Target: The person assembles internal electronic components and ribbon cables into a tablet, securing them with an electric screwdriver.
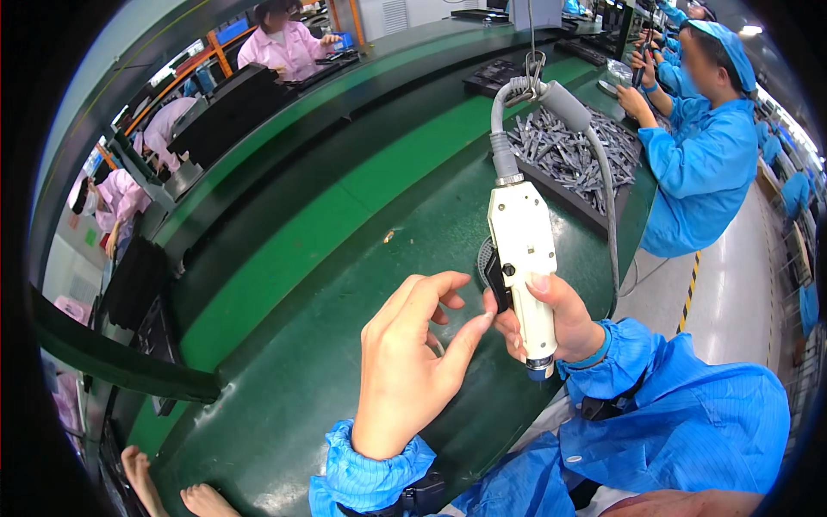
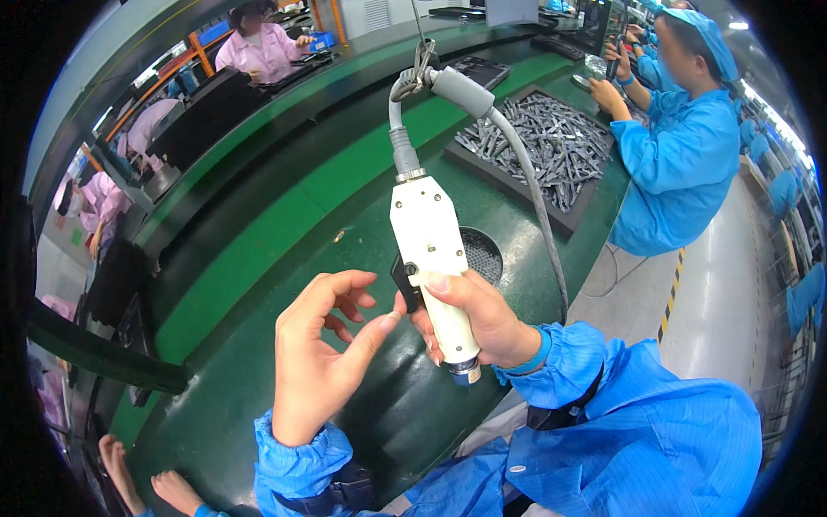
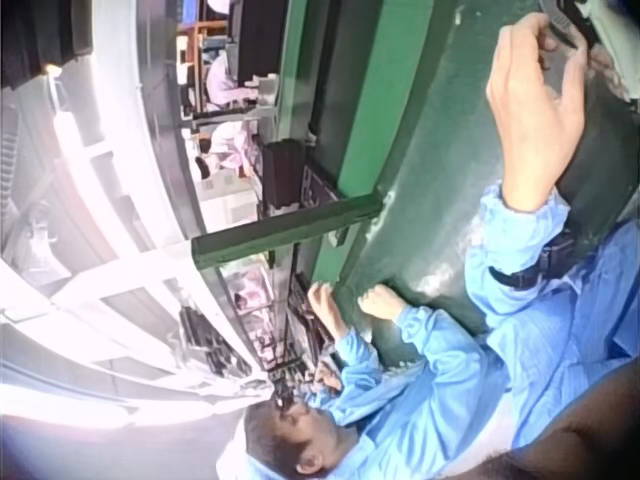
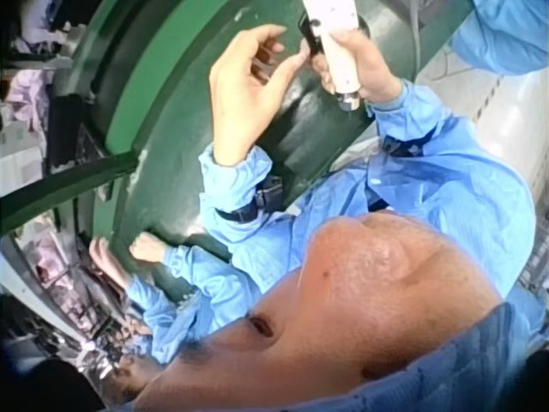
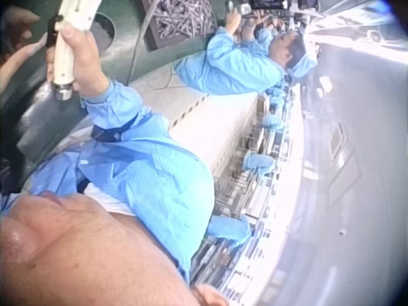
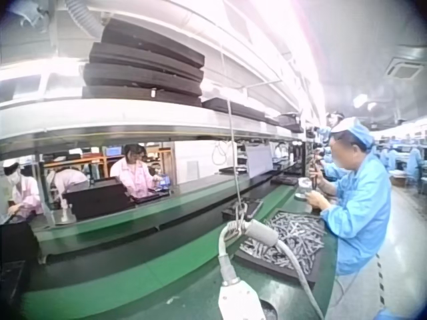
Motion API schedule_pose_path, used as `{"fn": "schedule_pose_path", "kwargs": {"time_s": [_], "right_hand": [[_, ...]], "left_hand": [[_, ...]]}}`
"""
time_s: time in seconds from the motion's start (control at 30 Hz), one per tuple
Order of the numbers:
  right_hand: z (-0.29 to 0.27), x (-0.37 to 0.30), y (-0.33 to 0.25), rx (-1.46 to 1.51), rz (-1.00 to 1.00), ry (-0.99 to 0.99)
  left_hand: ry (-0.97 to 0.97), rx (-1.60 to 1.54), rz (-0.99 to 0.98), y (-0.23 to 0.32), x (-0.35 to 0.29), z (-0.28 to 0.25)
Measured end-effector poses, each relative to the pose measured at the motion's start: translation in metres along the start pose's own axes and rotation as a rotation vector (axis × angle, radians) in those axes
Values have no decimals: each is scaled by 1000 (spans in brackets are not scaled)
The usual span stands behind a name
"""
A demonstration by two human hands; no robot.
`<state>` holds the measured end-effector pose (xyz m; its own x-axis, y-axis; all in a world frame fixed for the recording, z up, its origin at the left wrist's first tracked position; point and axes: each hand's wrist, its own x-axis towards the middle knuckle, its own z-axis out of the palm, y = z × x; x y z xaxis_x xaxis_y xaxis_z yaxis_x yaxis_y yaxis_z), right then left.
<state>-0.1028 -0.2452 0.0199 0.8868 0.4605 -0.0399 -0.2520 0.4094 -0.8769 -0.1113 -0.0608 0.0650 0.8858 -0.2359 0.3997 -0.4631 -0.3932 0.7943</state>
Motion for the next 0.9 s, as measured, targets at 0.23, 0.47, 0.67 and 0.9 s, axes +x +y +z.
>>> {"fn": "schedule_pose_path", "kwargs": {"time_s": [0.23,0.47,0.67,0.9], "right_hand": [[4,-2,0,54,-8,-53],[9,-3,-2,97,-20,-60],[16,-1,4,103,-73,33],[23,-1,9,54,-118,89]], "left_hand": [[-40,12,26,-1,-2,3],[90,32,78,-2,-2,18],[227,56,181,-3,-1,29],[320,43,145,0,-3,34]]}}
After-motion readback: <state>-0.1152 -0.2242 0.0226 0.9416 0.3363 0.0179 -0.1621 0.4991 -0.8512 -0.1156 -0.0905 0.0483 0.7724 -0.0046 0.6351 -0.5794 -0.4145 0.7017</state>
